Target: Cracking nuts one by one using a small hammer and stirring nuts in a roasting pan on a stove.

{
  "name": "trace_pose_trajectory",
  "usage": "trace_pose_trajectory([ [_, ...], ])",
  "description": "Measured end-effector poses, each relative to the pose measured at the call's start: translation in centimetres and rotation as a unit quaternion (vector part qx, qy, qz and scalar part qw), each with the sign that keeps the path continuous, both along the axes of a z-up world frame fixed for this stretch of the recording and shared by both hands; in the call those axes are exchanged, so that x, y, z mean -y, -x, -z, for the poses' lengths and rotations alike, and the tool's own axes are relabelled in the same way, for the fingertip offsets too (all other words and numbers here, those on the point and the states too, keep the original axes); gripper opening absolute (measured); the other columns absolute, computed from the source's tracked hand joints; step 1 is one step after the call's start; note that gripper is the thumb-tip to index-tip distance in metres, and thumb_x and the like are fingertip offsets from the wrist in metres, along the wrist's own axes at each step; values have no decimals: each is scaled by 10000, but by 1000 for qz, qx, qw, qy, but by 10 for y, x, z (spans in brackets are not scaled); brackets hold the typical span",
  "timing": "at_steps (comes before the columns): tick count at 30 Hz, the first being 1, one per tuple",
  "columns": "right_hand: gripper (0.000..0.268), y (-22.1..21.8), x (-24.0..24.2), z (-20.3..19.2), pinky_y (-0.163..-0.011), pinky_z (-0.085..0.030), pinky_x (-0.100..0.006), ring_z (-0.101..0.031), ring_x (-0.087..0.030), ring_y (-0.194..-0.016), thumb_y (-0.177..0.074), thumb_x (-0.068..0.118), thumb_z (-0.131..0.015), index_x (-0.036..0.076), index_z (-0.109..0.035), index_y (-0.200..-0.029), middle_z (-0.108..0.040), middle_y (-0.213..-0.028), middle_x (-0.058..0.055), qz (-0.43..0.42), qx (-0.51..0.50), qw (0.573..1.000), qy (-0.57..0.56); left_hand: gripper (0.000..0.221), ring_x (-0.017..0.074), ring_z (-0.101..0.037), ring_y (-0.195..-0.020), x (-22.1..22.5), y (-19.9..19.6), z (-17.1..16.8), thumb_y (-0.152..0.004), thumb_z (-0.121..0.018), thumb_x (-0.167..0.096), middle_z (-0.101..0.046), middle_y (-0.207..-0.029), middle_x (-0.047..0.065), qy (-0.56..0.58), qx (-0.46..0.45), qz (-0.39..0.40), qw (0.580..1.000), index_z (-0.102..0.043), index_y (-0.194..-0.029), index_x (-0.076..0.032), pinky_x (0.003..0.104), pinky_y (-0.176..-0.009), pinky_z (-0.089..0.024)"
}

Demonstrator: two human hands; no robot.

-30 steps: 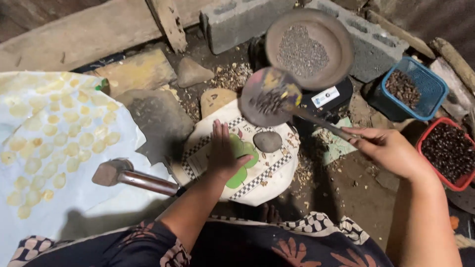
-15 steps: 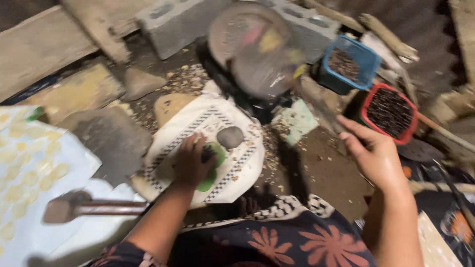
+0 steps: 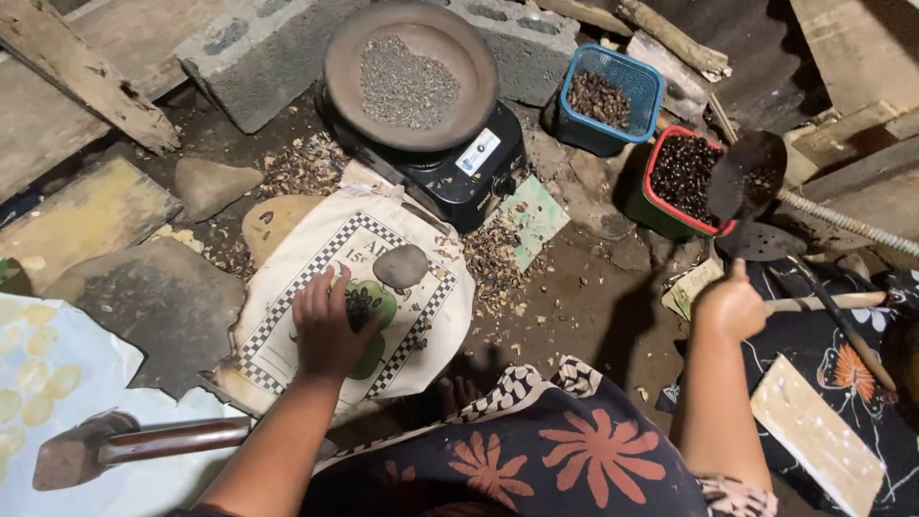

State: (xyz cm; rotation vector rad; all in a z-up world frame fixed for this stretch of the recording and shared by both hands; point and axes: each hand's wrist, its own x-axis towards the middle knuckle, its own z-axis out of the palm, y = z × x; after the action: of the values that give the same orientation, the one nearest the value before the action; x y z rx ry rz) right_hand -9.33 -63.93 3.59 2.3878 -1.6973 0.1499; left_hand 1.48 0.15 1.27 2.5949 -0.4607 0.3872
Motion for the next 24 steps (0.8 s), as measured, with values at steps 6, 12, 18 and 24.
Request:
trace_pose_trajectory([
  [6,308,8,47,59,-768,-573,-524,-735,-431,-826,-975,288,-603,321,-780,-1225,-745,-910,-139,-121,31,991,38,943,281,-516,-1409,1,-2,37,-754,-596,-837,-555,-1462,93,-65,27,-40,997,-551,-1410,-161,572,-1179,-342],
  [12,342,3,57,54,-783,-585,-467,-745,-381,-910,-871,369,-755,373,-775,-1213,-781,-891,-104,-115,89,988,-55,949,294,-519,-1406,1,-3,40,-745,-603,-845,-552,-1467,101,-58,37,-41,997,-553,-1403,-162,594,-1175,-331],
  [18,244,-16,26,-13,-404,-364,-283,-476,-142,-480,-985,246,-591,191,-739,-1172,-582,-693,-37,60,398,829,-389,972,379,-460,-1417,3,0,16,-730,-737,-651,-507,-1499,181,-33,-11,-12,999,-509,-1461,-54,646,-1193,-262],
  [24,230,8,46,-2,-397,-304,-280,-446,-148,-511,-1015,213,-508,240,-664,-1181,-580,-793,-5,65,425,761,-486,958,371,-460,-1406,5,-2,10,-721,-765,-632,-510,-1486,169,-29,-13,-14,999,-521,-1446,-57,643,-1191,-264],
])
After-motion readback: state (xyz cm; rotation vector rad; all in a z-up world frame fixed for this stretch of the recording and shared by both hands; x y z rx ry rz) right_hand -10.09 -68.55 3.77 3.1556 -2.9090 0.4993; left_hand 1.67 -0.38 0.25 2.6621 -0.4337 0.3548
